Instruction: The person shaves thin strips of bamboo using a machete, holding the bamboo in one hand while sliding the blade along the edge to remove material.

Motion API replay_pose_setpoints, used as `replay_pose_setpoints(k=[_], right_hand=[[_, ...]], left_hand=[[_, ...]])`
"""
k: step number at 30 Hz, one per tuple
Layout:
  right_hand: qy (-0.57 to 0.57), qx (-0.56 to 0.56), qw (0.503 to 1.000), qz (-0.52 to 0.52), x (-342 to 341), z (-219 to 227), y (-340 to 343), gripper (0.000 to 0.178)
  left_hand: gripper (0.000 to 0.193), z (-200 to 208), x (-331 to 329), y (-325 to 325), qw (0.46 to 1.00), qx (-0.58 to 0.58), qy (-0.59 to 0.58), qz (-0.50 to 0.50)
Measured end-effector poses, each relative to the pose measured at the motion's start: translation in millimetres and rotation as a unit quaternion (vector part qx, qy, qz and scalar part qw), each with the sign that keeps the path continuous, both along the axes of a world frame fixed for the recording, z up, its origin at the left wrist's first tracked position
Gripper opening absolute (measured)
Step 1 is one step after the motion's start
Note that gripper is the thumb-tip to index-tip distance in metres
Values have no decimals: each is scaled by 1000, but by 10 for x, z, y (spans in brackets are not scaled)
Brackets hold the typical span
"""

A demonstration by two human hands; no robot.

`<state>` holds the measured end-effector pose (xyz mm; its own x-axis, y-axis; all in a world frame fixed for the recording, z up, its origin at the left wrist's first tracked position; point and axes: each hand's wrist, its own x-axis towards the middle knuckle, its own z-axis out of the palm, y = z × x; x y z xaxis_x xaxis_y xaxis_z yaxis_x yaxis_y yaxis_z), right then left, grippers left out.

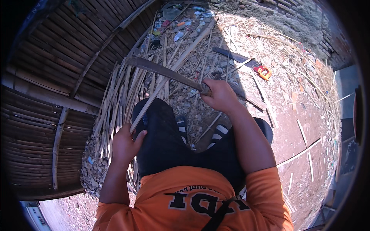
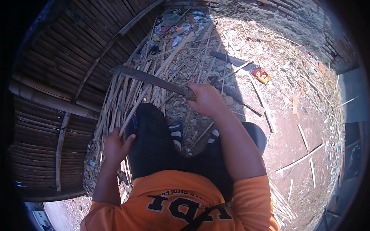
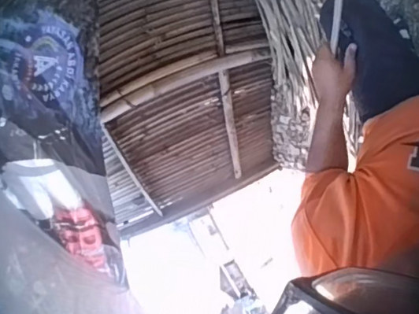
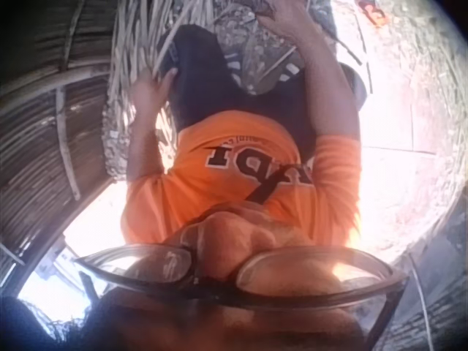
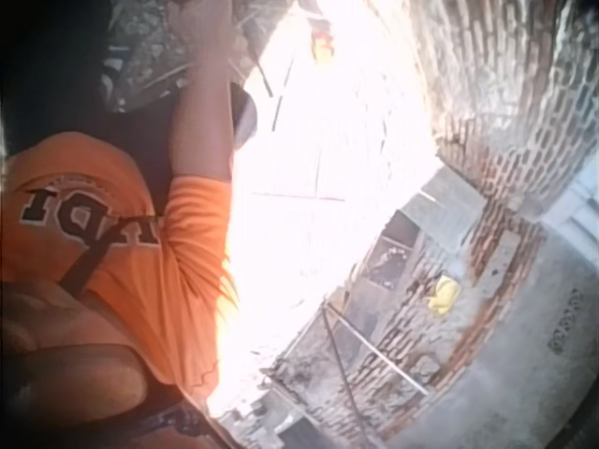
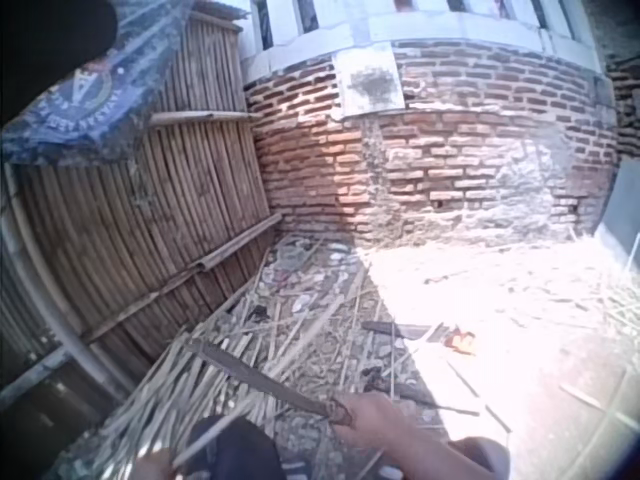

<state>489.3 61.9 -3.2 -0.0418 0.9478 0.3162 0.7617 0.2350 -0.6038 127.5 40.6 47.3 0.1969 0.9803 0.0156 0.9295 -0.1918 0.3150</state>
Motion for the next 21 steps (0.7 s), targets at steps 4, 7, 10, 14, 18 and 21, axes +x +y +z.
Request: replay_pose_setpoints(k=[4,7,10,14,18,21], right_hand=[[-125,-5,985,116,-351,179,-134,26],[39,-82,994,64,-24,123,-61,27],[139,-65,988,-18,144,1,65,25],[-6,-26,998,61,-223,31,-20,26],[33,-74,995,51,-129,11,43,26],[101,-65,992,-35,140,-54,163,32]], left_hand=[[47,-152,60,39,995,93,3,-40],[44,-12,62,56,999,2,10,-36],[44,98,86,98,985,-155,-69,-32],[45,-129,114,41,942,-246,-222,-53],[44,-4,192,26,960,-226,-154,-55],[45,18,141,59,970,-198,-115,-78]])
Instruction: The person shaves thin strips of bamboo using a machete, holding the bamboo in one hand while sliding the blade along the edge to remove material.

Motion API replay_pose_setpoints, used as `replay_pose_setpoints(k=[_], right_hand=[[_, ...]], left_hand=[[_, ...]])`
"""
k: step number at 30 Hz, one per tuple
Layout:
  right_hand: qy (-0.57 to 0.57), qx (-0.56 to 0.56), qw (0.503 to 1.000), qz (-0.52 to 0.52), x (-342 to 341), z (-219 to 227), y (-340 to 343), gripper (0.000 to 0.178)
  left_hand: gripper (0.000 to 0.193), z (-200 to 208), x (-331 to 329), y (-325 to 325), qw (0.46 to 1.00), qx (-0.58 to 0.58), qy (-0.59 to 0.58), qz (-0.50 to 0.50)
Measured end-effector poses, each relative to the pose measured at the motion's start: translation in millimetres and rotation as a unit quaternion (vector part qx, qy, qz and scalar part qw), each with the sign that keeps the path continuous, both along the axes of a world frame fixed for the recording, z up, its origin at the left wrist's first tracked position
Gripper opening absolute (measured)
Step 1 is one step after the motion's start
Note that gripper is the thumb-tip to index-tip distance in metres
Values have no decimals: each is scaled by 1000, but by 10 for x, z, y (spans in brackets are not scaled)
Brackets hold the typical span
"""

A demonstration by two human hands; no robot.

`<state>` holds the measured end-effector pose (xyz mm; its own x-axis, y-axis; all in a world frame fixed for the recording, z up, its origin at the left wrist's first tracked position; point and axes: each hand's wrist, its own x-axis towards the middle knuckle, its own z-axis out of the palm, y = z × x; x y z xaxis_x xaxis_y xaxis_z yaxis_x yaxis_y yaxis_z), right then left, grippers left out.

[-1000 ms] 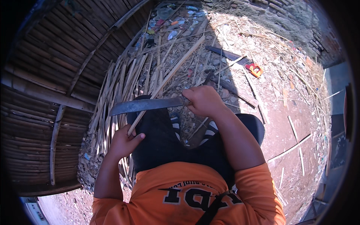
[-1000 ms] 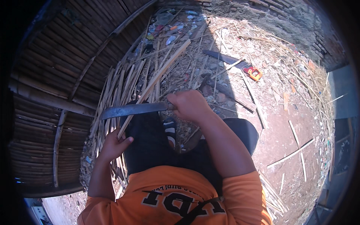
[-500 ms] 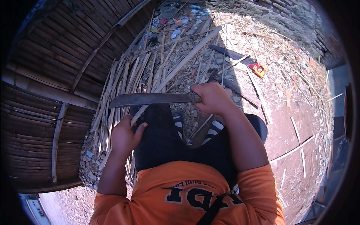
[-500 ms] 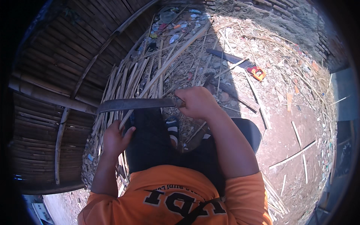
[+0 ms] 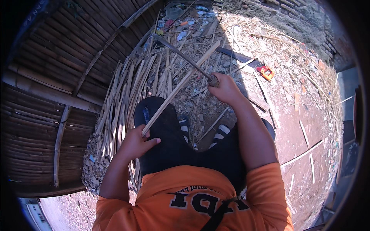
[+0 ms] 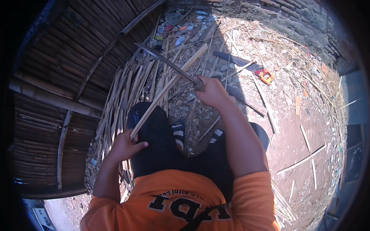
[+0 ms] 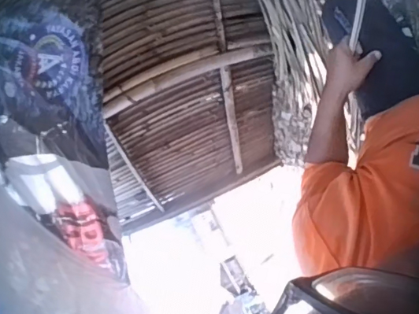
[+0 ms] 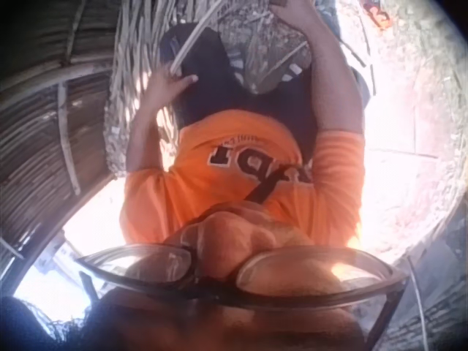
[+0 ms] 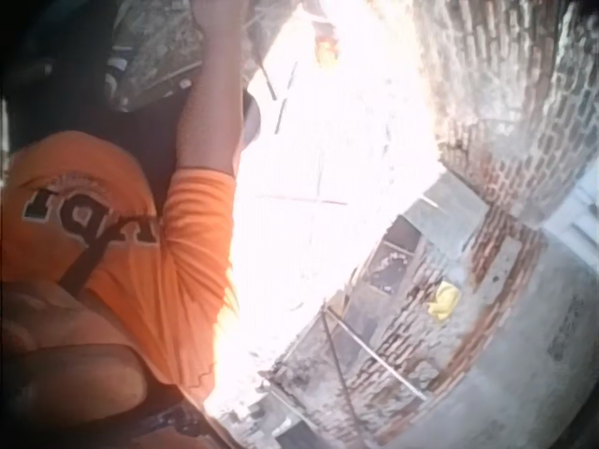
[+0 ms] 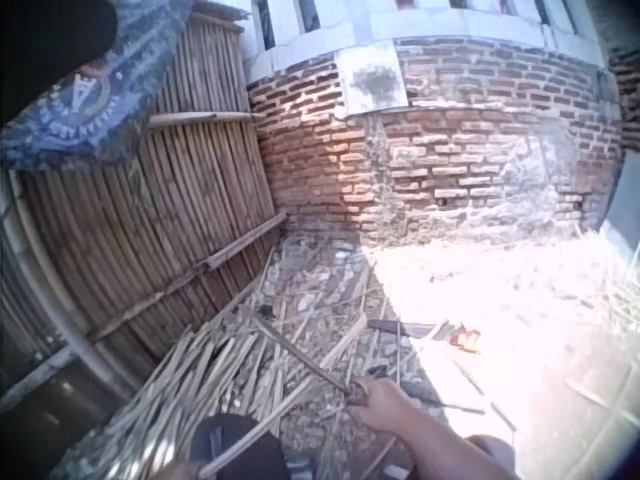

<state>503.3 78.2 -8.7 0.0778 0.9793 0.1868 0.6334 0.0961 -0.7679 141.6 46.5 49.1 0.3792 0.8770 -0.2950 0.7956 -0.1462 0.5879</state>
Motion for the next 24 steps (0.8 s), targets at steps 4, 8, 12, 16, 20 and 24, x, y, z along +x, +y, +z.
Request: replay_pose_setpoints(k=[4,8,12,16,20,24], right_hand=[[-109,13,990,89,-303,32,-148,31],[-168,26,979,112,-234,-51,-110,28],[-14,-6,991,-132,323,-148,-5,33],[102,-47,970,-215,372,-140,-43,32],[135,-47,964,-224,304,-156,-3,32],[99,-10,968,-232,330,-97,-40,32]], left_hand=[[46,-81,-52,-14,999,-36,-24,-2],[46,89,12,-10,999,-45,15,9],[44,-37,-461,122,985,1,-120,121],[43,116,-862,355,981,35,-62,181],[43,-292,-1502,813,970,171,9,173],[71,-392,-1606,1002,809,431,323,235]])
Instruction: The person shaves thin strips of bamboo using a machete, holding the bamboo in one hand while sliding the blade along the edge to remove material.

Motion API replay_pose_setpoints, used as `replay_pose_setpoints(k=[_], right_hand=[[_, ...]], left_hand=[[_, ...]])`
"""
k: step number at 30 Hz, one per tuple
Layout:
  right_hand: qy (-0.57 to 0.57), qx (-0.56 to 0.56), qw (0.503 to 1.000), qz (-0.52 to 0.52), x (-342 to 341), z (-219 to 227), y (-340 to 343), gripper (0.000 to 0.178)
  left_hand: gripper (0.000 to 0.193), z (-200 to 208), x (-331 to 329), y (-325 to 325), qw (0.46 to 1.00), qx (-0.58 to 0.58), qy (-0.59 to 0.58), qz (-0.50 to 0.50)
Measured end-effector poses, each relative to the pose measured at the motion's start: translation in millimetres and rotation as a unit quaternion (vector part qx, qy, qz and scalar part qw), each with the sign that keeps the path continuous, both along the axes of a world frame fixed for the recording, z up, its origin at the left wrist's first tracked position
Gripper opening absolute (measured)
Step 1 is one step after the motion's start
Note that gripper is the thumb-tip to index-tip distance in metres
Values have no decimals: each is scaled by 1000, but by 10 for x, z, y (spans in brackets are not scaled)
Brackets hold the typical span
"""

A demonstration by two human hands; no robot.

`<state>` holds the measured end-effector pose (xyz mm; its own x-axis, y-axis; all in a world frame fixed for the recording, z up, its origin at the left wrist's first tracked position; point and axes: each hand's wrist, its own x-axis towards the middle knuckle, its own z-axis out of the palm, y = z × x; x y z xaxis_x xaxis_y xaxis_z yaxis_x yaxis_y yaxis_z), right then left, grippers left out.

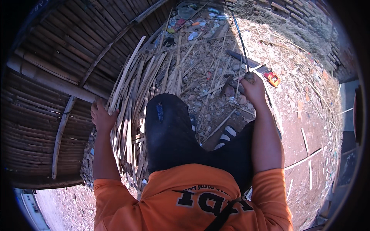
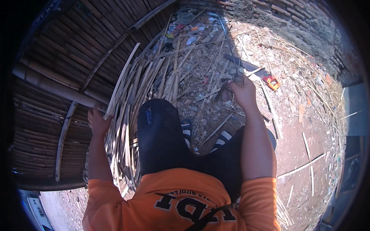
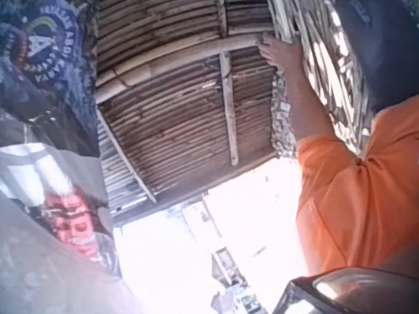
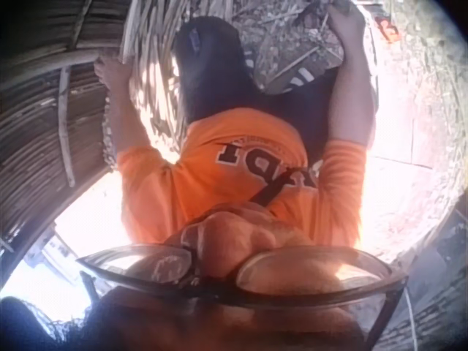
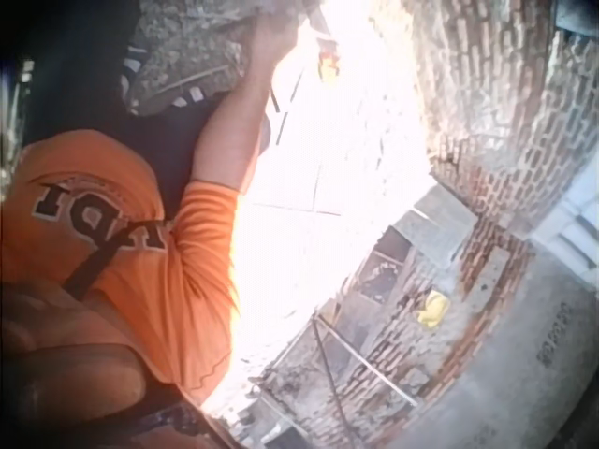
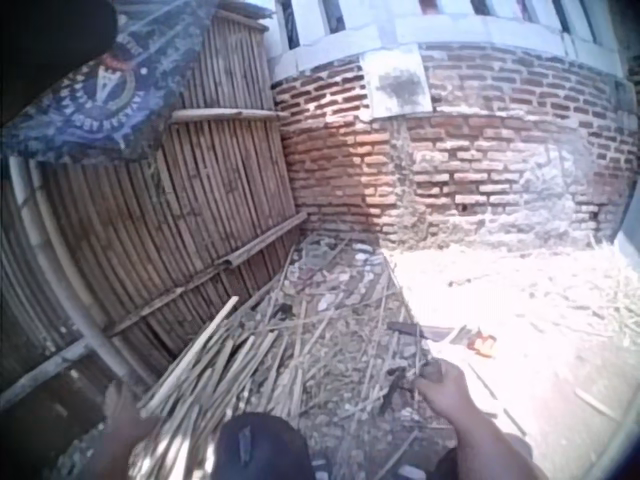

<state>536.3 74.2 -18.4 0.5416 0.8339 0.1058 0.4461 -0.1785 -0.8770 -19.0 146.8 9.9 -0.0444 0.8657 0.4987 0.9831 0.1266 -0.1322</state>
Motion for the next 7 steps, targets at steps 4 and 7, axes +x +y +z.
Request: replay_pose_setpoints(k=[4,7], right_hand=[[-13,44,998,-52,182,188,-196,35],[54,67,990,-110,338,468,-617,37]], left_hand=[[83,-243,-256,144,966,2,-229,-121],[82,-643,-66,292,960,-49,-213,-173]])
